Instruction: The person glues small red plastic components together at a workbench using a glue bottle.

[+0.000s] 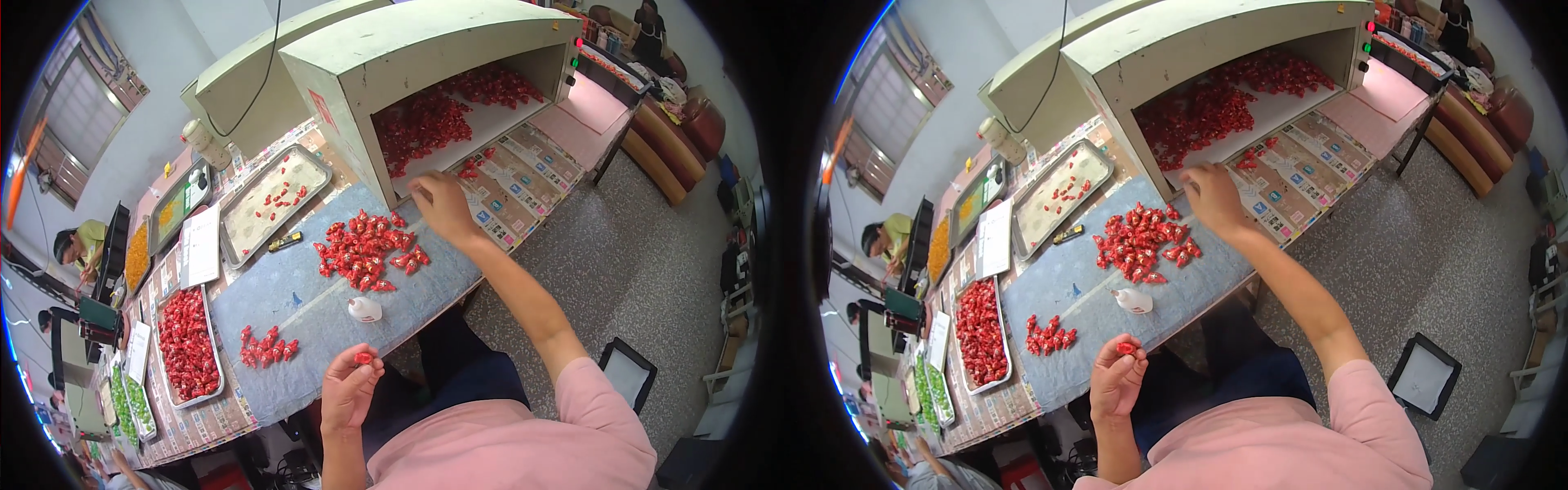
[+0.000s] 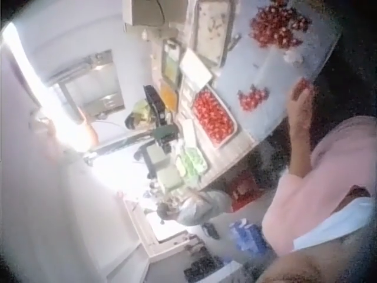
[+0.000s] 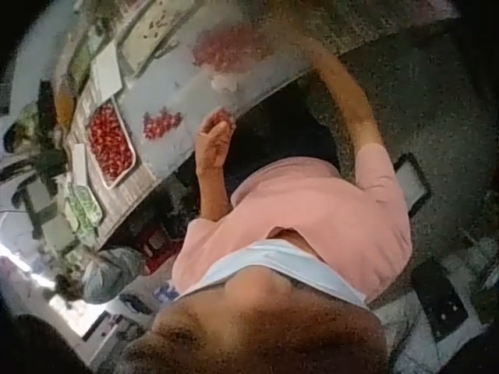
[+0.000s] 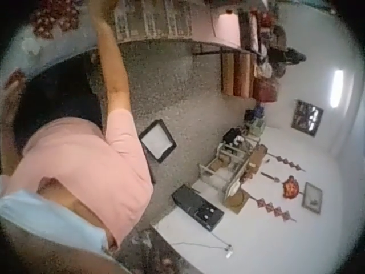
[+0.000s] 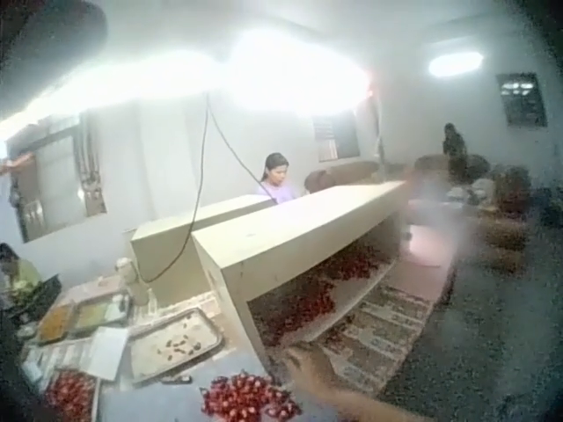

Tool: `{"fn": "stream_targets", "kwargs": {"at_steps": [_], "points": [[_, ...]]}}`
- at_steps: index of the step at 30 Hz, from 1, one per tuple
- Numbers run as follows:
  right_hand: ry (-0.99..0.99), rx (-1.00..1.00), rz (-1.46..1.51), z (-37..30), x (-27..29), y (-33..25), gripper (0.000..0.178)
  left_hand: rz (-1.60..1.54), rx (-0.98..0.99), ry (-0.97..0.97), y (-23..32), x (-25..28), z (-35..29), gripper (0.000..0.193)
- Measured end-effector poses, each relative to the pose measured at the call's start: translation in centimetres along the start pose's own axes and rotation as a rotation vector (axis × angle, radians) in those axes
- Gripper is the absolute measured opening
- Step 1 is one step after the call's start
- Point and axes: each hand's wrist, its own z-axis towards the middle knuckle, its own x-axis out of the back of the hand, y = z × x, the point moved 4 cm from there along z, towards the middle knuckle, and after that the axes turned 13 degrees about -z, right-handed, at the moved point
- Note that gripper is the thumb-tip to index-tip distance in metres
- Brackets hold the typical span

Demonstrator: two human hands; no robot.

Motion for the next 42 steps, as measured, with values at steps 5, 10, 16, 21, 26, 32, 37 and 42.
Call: {"fn": "stream_targets", "kwargs": {"at_steps": [5, 10, 16, 21, 26, 32, 37, 42], "points": [[0.030, 0.068, -0.238, 4.3, -4.3, 2.3, 0.015, 0.008, 0.028, -0.011, -0.5, 0.0, -0.2, 0.030], [-0.003, 0.080, -0.214, 5.1, -5.8, 3.3, 0.013, 0.024, 0.037, -0.010, -0.5, 0.3, -0.2, 0.030], [-0.072, 0.073, -0.184, 4.2, -4.2, 2.6, 0.015, 0.010, 0.046, -0.017, -0.7, 0.3, -0.3, 0.030], [-0.051, 0.127, -0.257, 2.2, -2.5, 2.4, 0.013, -0.008, 0.048, 0.018, -0.7, 0.0, -0.3, 0.030], [-0.097, 0.020, 0.160, -2.2, 2.0, -1.6, 0.013, -0.014, 0.026, -0.019, -0.9, 0.1, 0.0, 0.028], [-0.278, 0.091, 0.408, -10.9, 5.7, -8.5, 0.014, 0.008, 0.024, -0.009, -1.6, 0.1, 0.7, 0.027], [-0.527, -0.089, 0.633, -14.8, 6.9, -11.8, 0.013, 0.055, -0.020, -0.010, -1.9, 0.0, 0.9, 0.027], [-0.501, -0.151, 0.684, -15.8, 7.3, -12.5, 0.017, 0.157, -0.133, -0.037, -2.0, -0.1, 0.7, 0.026]]}}
